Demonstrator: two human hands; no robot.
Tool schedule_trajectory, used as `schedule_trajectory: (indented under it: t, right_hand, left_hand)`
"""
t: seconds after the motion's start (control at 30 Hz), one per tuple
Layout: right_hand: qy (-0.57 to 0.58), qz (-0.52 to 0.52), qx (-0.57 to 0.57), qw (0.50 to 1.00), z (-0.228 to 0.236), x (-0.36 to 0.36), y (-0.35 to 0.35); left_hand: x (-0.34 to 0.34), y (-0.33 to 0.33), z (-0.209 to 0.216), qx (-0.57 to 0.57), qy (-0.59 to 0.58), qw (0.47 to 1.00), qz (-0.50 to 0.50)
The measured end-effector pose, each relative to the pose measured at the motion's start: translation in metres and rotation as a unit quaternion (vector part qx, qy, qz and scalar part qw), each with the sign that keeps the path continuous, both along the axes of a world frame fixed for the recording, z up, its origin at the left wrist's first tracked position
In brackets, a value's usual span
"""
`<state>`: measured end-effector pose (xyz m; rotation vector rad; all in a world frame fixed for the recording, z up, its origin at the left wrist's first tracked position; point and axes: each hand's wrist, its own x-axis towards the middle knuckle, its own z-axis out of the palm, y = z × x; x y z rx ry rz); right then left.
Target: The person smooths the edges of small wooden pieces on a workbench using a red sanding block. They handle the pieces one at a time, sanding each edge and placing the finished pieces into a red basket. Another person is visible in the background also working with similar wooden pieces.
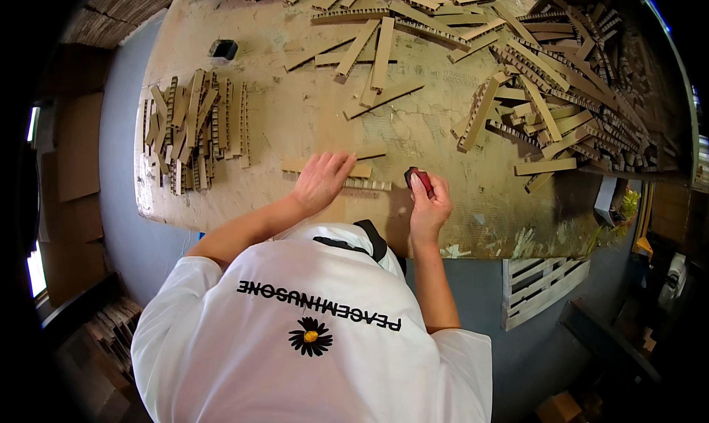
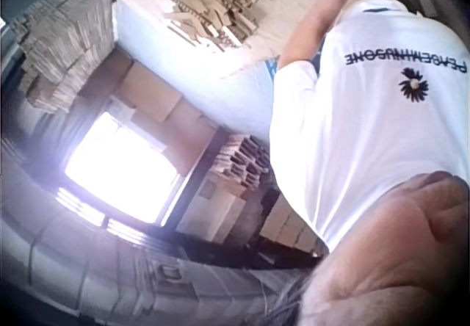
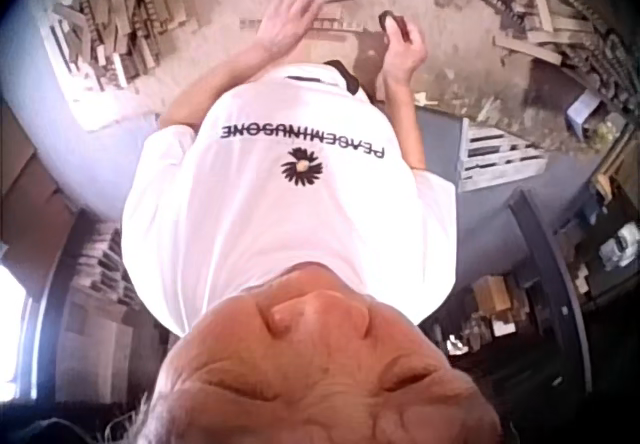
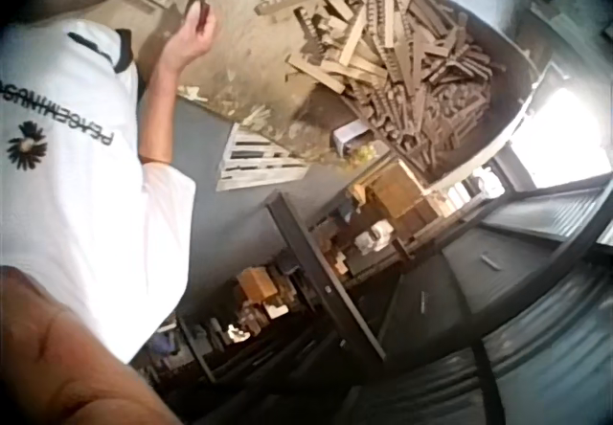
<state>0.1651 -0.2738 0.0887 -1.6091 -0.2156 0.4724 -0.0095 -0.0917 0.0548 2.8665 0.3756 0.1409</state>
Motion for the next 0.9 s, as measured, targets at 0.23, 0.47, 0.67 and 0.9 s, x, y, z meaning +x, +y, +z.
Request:
schedule_trajectory:
  t: [0.23, 0.47, 0.67, 0.9]
  right_hand:
    - [-0.026, 0.031, -0.038, 0.998, 0.005, -0.009, -0.013]
    - [-0.08, 0.087, -0.065, 0.991, 0.005, -0.015, -0.003]
    - [-0.281, 0.233, -0.074, 0.928, -0.026, 0.006, 0.06]
    - [-0.333, 0.326, -0.094, 0.88, -0.037, 0.005, 0.102]
  left_hand:
    - [-0.019, -0.025, -0.031, 0.01, -0.005, 1.0, -0.017]
    - [-0.051, -0.026, -0.023, -0.06, 0.0, 0.998, -0.003]
    - [-0.076, -0.012, -0.032, 0.013, -0.083, 0.996, 0.03]
    - [-0.061, -0.007, -0.019, 0.033, -0.086, 0.994, 0.051]
